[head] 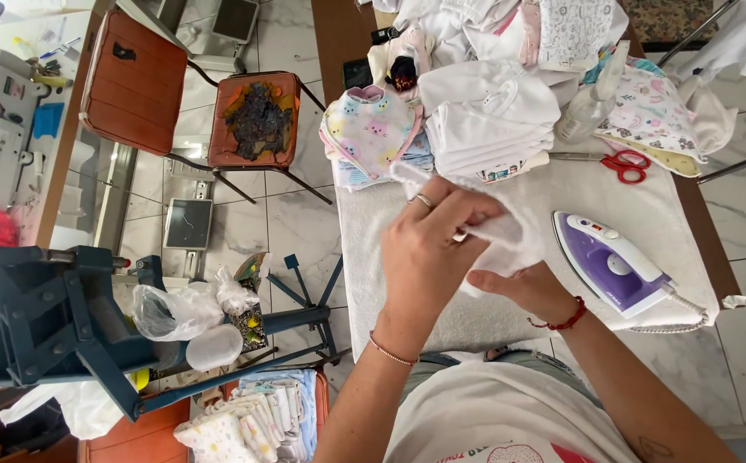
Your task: Ironing and smoothing small baby garments on an ironing board
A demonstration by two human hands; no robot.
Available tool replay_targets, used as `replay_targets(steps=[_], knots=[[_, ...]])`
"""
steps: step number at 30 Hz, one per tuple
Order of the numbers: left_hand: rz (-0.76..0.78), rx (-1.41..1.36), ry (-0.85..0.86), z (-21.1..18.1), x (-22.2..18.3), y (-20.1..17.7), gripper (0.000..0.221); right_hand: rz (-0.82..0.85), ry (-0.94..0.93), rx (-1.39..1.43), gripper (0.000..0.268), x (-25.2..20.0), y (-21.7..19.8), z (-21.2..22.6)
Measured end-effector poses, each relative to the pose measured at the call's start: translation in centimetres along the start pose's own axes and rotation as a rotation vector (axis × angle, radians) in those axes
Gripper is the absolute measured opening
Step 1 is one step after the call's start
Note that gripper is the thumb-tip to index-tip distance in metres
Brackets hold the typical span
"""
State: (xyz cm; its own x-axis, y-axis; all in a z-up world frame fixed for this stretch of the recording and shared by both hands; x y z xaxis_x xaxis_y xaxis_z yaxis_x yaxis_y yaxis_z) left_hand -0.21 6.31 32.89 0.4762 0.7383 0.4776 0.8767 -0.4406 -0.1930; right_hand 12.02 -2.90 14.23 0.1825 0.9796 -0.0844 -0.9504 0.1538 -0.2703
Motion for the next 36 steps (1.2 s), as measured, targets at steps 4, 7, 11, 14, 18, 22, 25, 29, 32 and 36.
replay_targets(steps=[4,7,11,14,18,22,25,29,32,36], knots=[[-0.171,0.128,0.124,-0.8,0.7,-2.2,0.015,0.028,0.064,0.071,0.028,0.0,0.1,4.1],[-0.197,-0.017,0.049,-1.2,1.1,-4.3,0.014,0.105,0.165,0.094,0.024,-0.8,-1.4,5.4],[-0.152,-0.229,-0.285,2.2,-0.3,-6.5,0.013,0.139,0.242,-0.091,0.013,-3.2,-4.8,-0.8],[-0.063,-0.255,-0.414,2.2,-1.1,-7.6,0.023,0.210,0.353,-0.200,0.024,-4.2,-6.4,-0.3],[-0.020,-0.256,-0.416,2.5,-1.9,-7.6,0.029,0.093,0.644,-0.107,0.050,-5.6,-7.7,-3.8],[-0.068,-0.113,-0.387,3.4,-2.3,-7.7,0.031,0.245,0.329,-0.086,0.014,-4.9,-7.5,-0.8],[-0.095,-0.117,-0.374,3.4,-2.3,-8.1,0.028,0.241,0.385,-0.092,0.014,-5.0,-7.7,-0.8],[-0.082,-0.135,-0.386,3.5,-2.7,-8.5,0.031,0.288,0.401,-0.048,0.013,-5.5,-7.7,-1.1],[-0.086,-0.120,-0.343,3.8,-3.0,-8.6,0.031,0.199,0.532,-0.173,0.010,-5.7,-7.7,-0.4],[-0.077,-0.127,-0.383,3.9,-3.5,-8.7,0.028,0.204,0.535,-0.070,0.027,-5.8,-7.4,0.1]])
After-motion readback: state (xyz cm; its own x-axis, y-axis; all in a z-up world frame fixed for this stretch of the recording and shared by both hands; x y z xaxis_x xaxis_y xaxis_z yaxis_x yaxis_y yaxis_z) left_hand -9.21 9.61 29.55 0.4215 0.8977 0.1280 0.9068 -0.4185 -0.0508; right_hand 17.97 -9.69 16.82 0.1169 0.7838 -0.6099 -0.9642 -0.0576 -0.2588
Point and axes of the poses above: each hand's wrist, its own x-axis towards the middle knuckle, its own y-axis out of the palm, z = x × y, the point moved 3 cm from there along x, towards the middle knuckle, and after that the axes turned 14 degrees about -x, right-handed, at the moved point
